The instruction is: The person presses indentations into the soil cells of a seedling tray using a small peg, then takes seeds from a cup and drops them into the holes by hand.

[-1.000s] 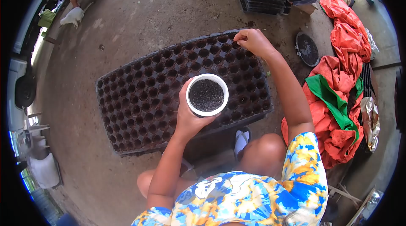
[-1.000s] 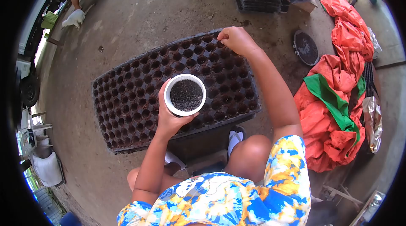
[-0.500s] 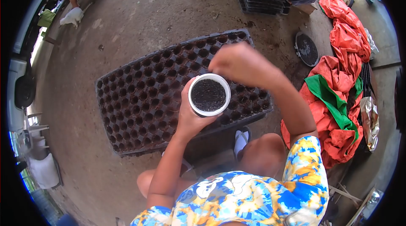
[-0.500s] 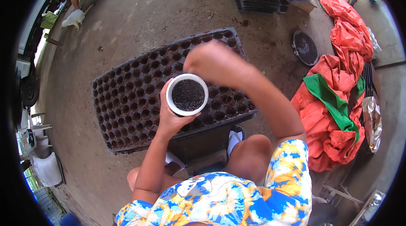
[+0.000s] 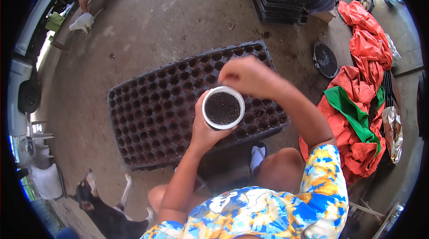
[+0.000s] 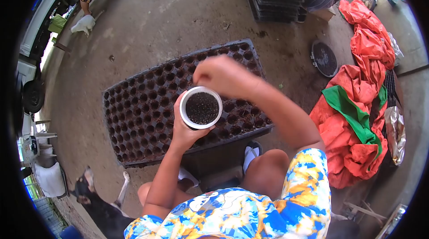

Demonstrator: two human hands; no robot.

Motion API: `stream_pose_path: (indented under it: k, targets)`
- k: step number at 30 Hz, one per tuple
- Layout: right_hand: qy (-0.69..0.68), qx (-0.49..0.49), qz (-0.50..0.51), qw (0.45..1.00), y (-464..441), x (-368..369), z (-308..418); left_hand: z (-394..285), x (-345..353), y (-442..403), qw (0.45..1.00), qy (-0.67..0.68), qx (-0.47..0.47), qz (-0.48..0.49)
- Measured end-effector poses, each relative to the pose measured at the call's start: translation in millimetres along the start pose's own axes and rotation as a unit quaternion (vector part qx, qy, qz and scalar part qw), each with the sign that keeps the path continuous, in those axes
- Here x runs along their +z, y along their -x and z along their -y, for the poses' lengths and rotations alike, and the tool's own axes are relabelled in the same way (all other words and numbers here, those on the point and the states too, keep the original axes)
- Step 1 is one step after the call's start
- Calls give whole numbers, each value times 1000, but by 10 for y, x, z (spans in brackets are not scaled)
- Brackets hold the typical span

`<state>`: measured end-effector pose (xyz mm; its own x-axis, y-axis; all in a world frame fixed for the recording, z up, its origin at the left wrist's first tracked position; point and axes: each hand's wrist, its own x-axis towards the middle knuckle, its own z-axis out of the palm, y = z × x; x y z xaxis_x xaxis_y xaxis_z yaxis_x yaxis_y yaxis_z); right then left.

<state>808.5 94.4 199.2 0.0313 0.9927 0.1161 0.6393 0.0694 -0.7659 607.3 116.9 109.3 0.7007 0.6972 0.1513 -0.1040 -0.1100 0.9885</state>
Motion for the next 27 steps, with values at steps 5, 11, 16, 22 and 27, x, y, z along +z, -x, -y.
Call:
stream_pose_path:
  k: [5, 11, 16, 22, 27]
  targets:
    - [97, 206, -74, 971, -275, -511, -1010, -52, -25, -8, 999, 37, -4, 2]
    - [116, 247, -56, 960, -319, -518, -1303, -53, -28, -20, 999, 38, -15, 9]
    - [118, 250, -96, 956, -293, -563, -1320, -39, -30, -20, 1000, 26, -9, 9]
    - [155, 263, -110, 946, -185, -640, -1472, -19, -31, -2, 1000, 29, -9, 5]
    - [144, 275, -106, 945, -150, -641, -1479, -21, -20, 3, 1000, 18, -12, 9]
